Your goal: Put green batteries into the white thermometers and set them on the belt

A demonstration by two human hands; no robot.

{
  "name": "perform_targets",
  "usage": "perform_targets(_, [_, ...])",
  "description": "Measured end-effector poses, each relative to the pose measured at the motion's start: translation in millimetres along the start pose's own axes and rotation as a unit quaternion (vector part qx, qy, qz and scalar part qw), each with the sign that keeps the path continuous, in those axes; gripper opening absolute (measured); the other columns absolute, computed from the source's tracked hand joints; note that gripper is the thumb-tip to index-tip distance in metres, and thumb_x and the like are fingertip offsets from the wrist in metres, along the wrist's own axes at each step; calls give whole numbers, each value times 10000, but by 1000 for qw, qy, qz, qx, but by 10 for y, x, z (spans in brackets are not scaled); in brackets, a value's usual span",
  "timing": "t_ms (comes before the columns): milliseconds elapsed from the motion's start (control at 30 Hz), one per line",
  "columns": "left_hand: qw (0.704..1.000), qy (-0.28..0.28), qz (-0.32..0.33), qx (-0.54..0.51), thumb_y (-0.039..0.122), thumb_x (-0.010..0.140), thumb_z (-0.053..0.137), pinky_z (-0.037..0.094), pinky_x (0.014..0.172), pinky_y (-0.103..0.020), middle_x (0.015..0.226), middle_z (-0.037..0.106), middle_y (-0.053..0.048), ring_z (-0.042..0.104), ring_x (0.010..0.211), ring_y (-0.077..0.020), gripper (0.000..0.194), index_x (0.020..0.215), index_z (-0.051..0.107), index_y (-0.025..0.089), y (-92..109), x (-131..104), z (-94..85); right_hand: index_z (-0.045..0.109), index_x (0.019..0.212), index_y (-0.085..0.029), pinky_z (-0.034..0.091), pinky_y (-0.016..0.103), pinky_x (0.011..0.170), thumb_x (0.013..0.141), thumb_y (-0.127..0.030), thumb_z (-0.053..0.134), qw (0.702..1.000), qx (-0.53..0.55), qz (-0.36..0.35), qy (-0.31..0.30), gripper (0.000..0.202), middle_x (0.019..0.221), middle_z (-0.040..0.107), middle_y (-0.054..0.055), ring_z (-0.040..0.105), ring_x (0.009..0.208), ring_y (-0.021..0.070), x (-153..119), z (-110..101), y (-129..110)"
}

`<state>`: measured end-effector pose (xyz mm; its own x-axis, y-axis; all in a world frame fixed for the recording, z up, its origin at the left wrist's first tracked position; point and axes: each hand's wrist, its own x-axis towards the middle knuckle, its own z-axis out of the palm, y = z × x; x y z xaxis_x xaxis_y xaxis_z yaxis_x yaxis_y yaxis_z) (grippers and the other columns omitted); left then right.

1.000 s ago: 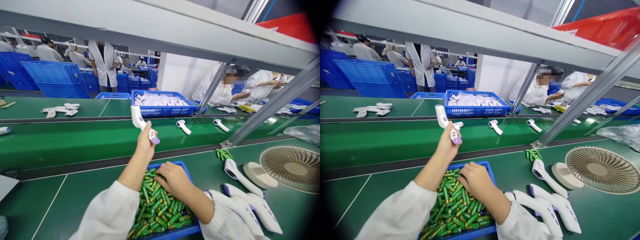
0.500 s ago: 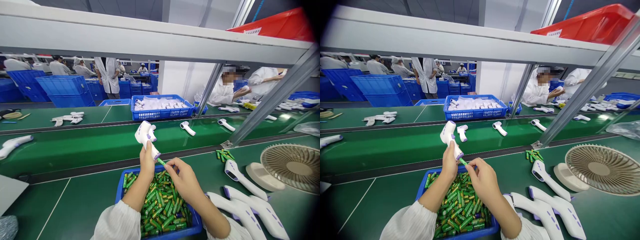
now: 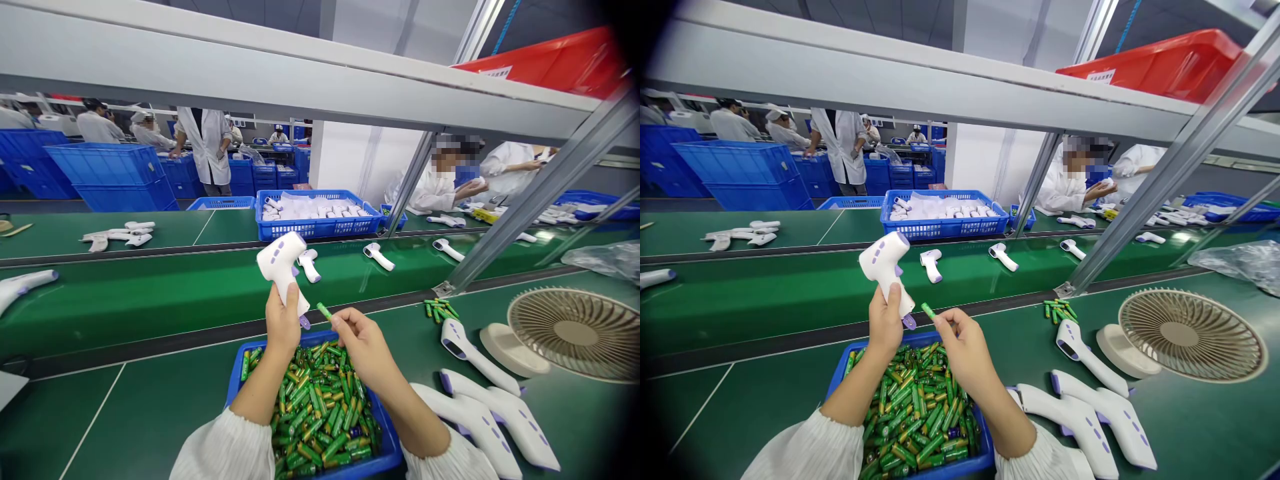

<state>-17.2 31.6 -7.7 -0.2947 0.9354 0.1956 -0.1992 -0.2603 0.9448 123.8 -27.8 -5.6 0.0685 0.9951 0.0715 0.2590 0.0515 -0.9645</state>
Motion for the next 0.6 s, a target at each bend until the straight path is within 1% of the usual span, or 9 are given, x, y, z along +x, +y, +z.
perform_targets(100, [995, 11, -94, -36, 680, 774, 567, 379, 511, -253, 586, 550, -29, 522, 543, -168, 500, 793, 608, 182, -28, 36, -1, 597, 799, -176, 365, 244, 532, 878, -495, 537, 999, -17, 2, -35, 334, 621, 511, -21, 453, 561, 124, 10, 105, 53])
perform_targets(167, [989, 6, -144, -38, 719, 772, 523, 374, 485, -256, 556, 566, -44, 529, 513, -173, 549, 769, 592, 175, -42, 51, 9, 604, 812, -176, 361, 243, 525, 880, -495, 534, 999, -19, 6, -42, 334, 621, 514, -21, 444, 550, 122, 39, 162, 75])
perform_targets(267, [987, 5, -156, -33, 719, 768, 529, 359, 463, -247, 543, 573, -46, 517, 486, -160, 550, 738, 582, 172, -48, 59, 21, 611, 812, -186, 351, 242, 515, 885, -483, 532, 999, -37, 3, -40, 317, 603, 515, -25, 433, 527, 122, 78, 195, 53])
perform_targets(333, [987, 11, -155, -35, 702, 765, 553, 358, 460, -245, 540, 571, -43, 518, 483, -156, 531, 735, 587, 174, -46, 60, 20, 623, 799, -198, 349, 243, 526, 891, -452, 533, 996, -84, -18, -36, 285, 597, 528, -26, 450, 532, 127, 77, 193, 3])
perform_targets(400, [986, 19, -159, -35, 686, 763, 574, 356, 457, -246, 537, 567, -40, 519, 483, -157, 513, 737, 595, 174, -50, 62, 15, 638, 789, -211, 341, 245, 542, 891, -416, 541, 987, -150, -48, -15, 249, 619, 559, -20, 478, 559, 135, 60, 194, -56])
perform_targets(467, [985, 24, -169, -37, 685, 760, 578, 358, 458, -249, 538, 566, -40, 522, 484, -159, 513, 730, 593, 174, -65, 63, 11, 645, 787, -218, 324, 244, 537, 890, -407, 544, 979, -193, -60, 7, 238, 629, 576, -20, 485, 563, 137, 54, 218, -103])
perform_targets(533, [982, 24, -185, -39, 699, 758, 567, 362, 462, -251, 545, 566, -42, 522, 487, -157, 531, 721, 587, 170, -91, 64, 12, 641, 784, -217, 309, 242, 513, 896, -437, 532, 982, -183, -45, 9, 269, 621, 578, -23, 474, 539, 133, 76, 266, -129])
perform_targets(600, [978, 24, -202, -38, 701, 751, 575, 364, 469, -247, 571, 570, -41, 515, 497, -145, 544, 723, 593, 158, -118, 68, 17, 627, 766, -212, 310, 240, 497, 898, -491, 517, 989, -146, -25, -7, 327, 606, 573, -28, 469, 524, 130, 119, 314, -137])
